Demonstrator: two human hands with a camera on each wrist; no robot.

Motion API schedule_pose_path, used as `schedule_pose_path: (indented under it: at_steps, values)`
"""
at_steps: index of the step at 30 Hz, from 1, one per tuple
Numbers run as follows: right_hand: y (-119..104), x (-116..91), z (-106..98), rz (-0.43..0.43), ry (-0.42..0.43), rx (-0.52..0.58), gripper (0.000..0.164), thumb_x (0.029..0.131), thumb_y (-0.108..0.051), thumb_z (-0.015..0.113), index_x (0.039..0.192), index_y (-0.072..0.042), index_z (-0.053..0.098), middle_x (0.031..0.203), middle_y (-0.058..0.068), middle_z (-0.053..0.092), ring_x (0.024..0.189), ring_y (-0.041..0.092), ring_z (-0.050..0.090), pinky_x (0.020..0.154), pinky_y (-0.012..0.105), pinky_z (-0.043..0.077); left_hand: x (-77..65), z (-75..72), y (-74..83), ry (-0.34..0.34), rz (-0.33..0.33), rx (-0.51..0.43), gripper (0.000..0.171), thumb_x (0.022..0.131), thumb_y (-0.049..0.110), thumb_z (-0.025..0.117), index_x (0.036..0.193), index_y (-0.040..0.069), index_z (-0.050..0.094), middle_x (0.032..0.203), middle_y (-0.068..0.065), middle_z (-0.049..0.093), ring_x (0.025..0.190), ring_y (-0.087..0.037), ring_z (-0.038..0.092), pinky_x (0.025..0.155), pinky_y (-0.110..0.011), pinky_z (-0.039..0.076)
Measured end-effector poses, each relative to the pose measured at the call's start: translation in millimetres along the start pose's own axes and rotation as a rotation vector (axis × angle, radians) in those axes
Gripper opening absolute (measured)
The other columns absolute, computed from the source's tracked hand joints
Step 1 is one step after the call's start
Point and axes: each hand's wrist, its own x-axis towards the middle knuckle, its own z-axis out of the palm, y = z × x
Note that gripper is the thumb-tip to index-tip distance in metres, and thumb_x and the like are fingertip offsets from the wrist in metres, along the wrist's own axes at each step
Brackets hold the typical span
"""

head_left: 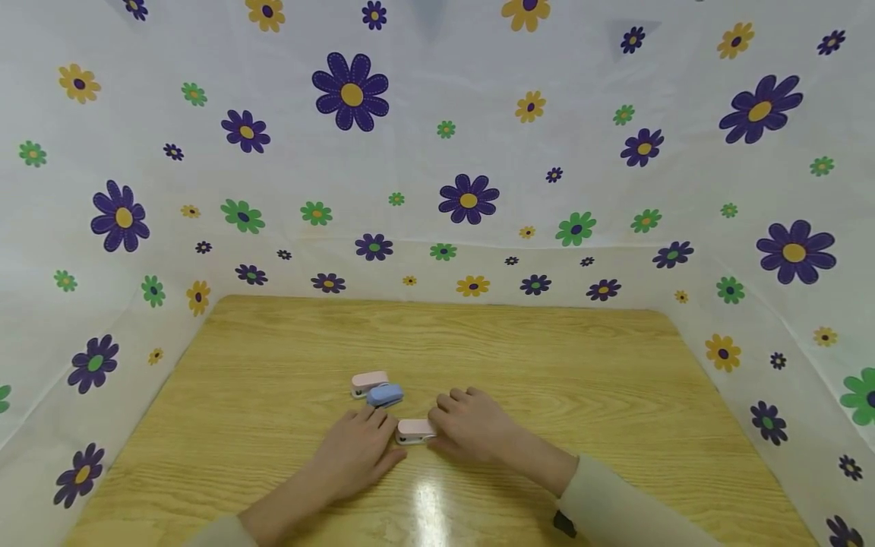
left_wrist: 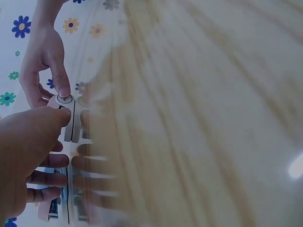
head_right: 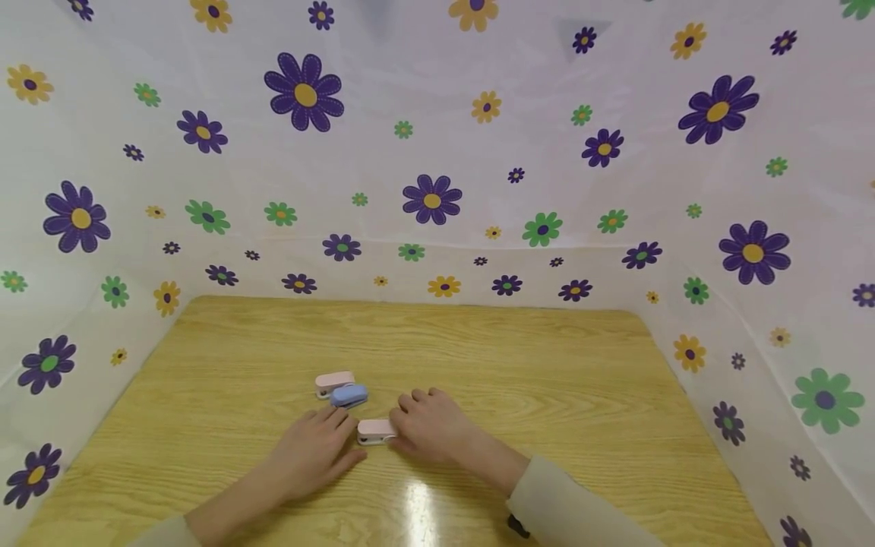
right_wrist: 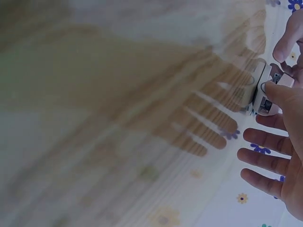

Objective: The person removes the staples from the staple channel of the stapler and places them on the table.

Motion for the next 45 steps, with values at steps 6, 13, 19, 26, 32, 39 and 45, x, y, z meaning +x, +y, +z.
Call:
schedule_pose_path:
  at_steps: [6,13,19,26,32,39,45]
  values:
    - [4.6,-18.8,0.4,0.014,0.046,0.023,0.034,0.097,-0.057,0.070,0.092,-0.024,0.063,0.091,-0.008,0.067,0.078,0.009,0.063,0.065,0.024,0.050,10.4,2.8,10.1,-0.004,0.042,-0.019,0.038,0.102,0.055,0.063,0.108,0.017,0.066,0.102,0.003,0.066,0.092,-0.014,0.059,0.080,-0.034,0.054]
    - [10.6,-36.5,-1.4,0.037,0.082,0.059,0.034,0.096,-0.053,0.073,0.088,-0.023,0.060,0.084,-0.008,0.063,0.074,0.009,0.060,0.063,0.024,0.049,25.9,6.2,22.9,-0.035,0.063,-0.008,0.037,0.104,0.054,0.059,0.107,0.018,0.068,0.099,0.003,0.067,0.096,-0.016,0.064,0.085,-0.035,0.055]
    - [16.8,-51.6,-4.4,0.086,0.022,0.082,0.030,0.097,-0.050,0.072,0.092,-0.022,0.063,0.086,-0.008,0.061,0.074,0.009,0.057,0.063,0.024,0.049,42.5,8.0,34.6,-0.031,0.076,0.005,0.031,0.104,0.050,0.061,0.101,0.020,0.068,0.095,0.004,0.065,0.088,-0.014,0.062,0.076,-0.029,0.048]
    - [25.3,-67.1,-0.8,0.130,0.028,0.077,0.027,0.096,-0.047,0.075,0.096,-0.021,0.067,0.088,-0.007,0.063,0.075,0.010,0.059,0.066,0.026,0.053,64.5,14.5,45.6,-0.038,0.088,-0.031,0.030,0.103,0.050,0.063,0.098,0.020,0.066,0.094,0.005,0.063,0.086,-0.013,0.057,0.075,-0.029,0.047]
    - [36.0,-81.0,-0.3,0.191,-0.040,0.099,0.028,0.098,-0.045,0.073,0.107,-0.019,0.070,0.095,-0.004,0.066,0.080,0.013,0.061,0.067,0.030,0.054,82.3,22.5,55.8,-0.035,0.099,-0.037,0.030,0.104,0.051,0.061,0.103,0.022,0.067,0.098,0.005,0.063,0.090,-0.013,0.058,0.078,-0.029,0.049]
    - [52.7,-94.9,1.1,0.207,-0.042,0.123,0.028,0.099,-0.041,0.073,0.109,-0.016,0.071,0.097,-0.002,0.068,0.082,0.014,0.064,0.069,0.032,0.056,105.1,28.0,66.5,-0.039,0.115,-0.009,0.030,0.106,0.053,0.057,0.105,0.024,0.065,0.101,0.006,0.062,0.094,-0.013,0.059,0.081,-0.030,0.048]
    - [67.4,-104.1,8.9,0.222,-0.016,0.117,0.028,0.096,-0.040,0.077,0.108,-0.015,0.072,0.095,-0.002,0.068,0.080,0.014,0.063,0.069,0.032,0.057,124.6,34.1,72.6,-0.036,0.122,-0.018,0.031,0.106,0.054,0.055,0.108,0.025,0.066,0.103,0.007,0.063,0.095,-0.012,0.058,0.083,-0.030,0.048]
